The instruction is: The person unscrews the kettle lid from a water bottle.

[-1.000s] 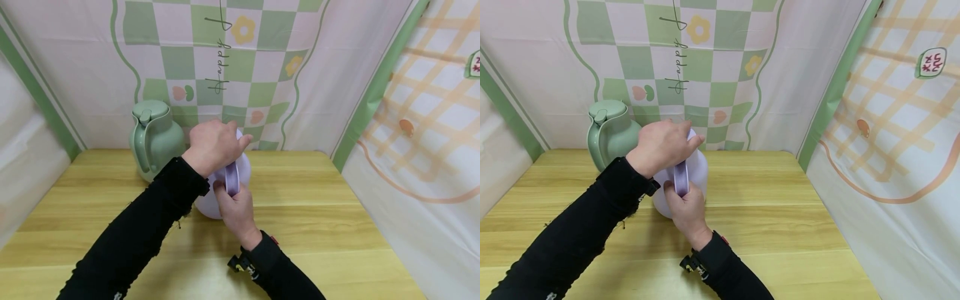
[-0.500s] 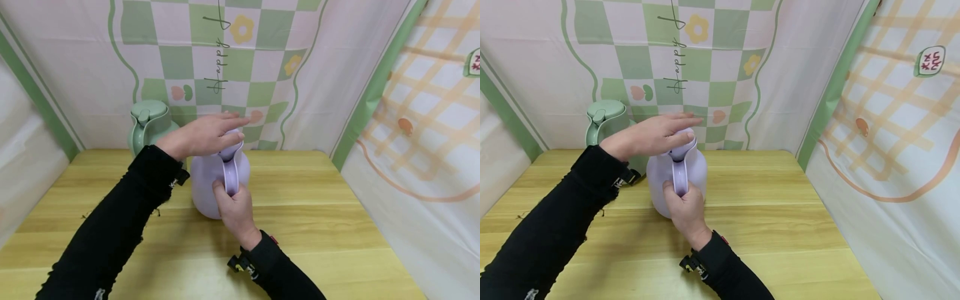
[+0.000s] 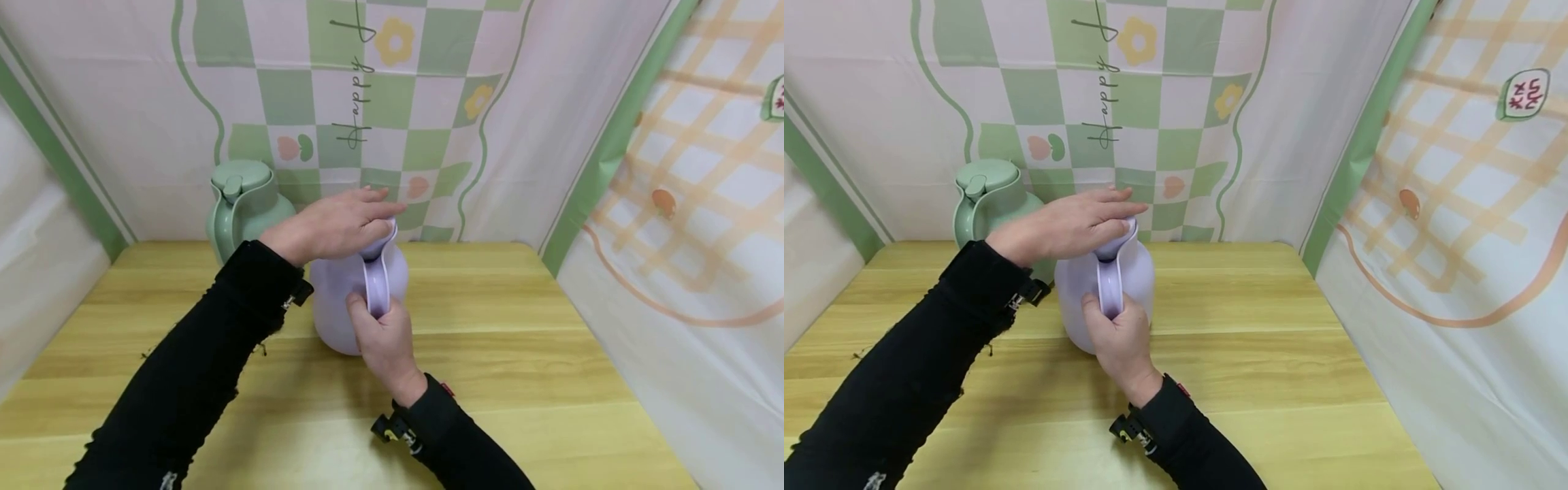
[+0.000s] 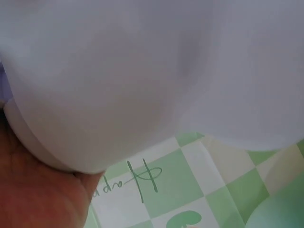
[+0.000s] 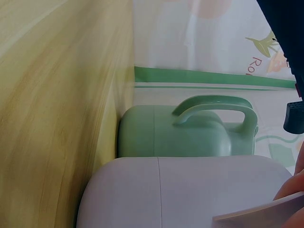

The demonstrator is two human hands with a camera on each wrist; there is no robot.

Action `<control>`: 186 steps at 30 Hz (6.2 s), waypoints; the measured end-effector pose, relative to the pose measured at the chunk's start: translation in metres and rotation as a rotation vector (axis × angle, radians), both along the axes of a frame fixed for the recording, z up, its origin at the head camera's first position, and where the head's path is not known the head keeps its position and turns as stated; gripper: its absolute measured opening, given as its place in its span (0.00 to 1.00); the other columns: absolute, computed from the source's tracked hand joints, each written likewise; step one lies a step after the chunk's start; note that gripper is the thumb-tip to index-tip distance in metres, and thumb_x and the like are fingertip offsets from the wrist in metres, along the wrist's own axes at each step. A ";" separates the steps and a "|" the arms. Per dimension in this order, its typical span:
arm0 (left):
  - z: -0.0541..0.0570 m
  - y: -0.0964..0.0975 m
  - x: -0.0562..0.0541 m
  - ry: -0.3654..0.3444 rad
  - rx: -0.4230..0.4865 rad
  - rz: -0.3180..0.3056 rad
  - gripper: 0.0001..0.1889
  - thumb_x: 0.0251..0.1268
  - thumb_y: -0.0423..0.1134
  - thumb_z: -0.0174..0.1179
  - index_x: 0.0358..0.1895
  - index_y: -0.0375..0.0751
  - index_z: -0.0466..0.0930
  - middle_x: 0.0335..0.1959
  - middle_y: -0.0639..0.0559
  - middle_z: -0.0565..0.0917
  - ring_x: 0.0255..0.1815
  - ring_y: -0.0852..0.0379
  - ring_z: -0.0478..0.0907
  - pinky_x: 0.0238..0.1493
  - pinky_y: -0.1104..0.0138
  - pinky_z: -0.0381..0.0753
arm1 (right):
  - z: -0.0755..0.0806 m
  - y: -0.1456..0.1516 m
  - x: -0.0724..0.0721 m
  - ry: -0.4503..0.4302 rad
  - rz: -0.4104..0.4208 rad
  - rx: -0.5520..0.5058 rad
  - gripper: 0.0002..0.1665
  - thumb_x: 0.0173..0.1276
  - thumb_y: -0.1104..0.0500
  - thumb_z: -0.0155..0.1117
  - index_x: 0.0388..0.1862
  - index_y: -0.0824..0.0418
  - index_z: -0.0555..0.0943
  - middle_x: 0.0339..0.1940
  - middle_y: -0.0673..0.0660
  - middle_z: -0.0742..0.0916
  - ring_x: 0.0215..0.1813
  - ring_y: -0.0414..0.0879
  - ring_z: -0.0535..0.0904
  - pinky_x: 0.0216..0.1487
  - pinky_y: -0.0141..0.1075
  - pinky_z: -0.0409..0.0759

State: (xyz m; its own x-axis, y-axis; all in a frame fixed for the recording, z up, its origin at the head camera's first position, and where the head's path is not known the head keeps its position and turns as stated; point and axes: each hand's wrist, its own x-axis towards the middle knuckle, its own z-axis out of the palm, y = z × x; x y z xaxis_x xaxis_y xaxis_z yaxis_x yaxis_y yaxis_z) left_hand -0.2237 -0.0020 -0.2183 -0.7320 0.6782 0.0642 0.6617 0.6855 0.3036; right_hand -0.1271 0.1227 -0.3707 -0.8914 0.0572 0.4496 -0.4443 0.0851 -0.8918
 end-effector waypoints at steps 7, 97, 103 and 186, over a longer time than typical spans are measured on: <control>-0.002 0.006 0.006 0.044 0.010 0.058 0.30 0.81 0.51 0.33 0.80 0.52 0.67 0.83 0.46 0.61 0.86 0.48 0.51 0.84 0.56 0.52 | 0.000 0.000 0.000 0.017 -0.018 0.011 0.28 0.76 0.55 0.62 0.14 0.59 0.67 0.09 0.48 0.70 0.14 0.41 0.66 0.19 0.33 0.63; -0.010 0.004 0.019 0.294 -0.003 0.010 0.39 0.81 0.66 0.44 0.79 0.37 0.66 0.74 0.30 0.71 0.79 0.34 0.64 0.81 0.48 0.60 | 0.002 0.001 0.000 -0.006 0.044 -0.017 0.28 0.78 0.54 0.60 0.16 0.59 0.67 0.08 0.50 0.70 0.12 0.42 0.66 0.17 0.33 0.64; -0.004 0.004 0.019 0.206 -0.054 0.013 0.43 0.80 0.68 0.45 0.82 0.36 0.59 0.77 0.29 0.66 0.81 0.32 0.59 0.81 0.46 0.57 | 0.002 0.001 0.001 -0.012 0.036 -0.015 0.27 0.78 0.54 0.60 0.17 0.60 0.68 0.09 0.50 0.71 0.13 0.42 0.67 0.18 0.34 0.65; -0.005 0.000 0.000 0.166 -0.030 -0.101 0.31 0.77 0.48 0.35 0.81 0.59 0.65 0.84 0.49 0.60 0.86 0.50 0.52 0.84 0.56 0.51 | 0.004 0.001 0.001 0.001 0.031 -0.010 0.28 0.77 0.55 0.60 0.15 0.59 0.66 0.08 0.49 0.70 0.13 0.42 0.66 0.19 0.34 0.63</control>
State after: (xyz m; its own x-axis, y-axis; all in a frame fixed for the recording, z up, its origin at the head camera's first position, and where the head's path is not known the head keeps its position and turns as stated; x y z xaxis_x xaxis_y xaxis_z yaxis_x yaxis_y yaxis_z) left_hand -0.2236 -0.0017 -0.2228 -0.6411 0.7513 0.1566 0.7670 0.6200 0.1651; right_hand -0.1262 0.1239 -0.3669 -0.8922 0.0341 0.4503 -0.4478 0.0620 -0.8920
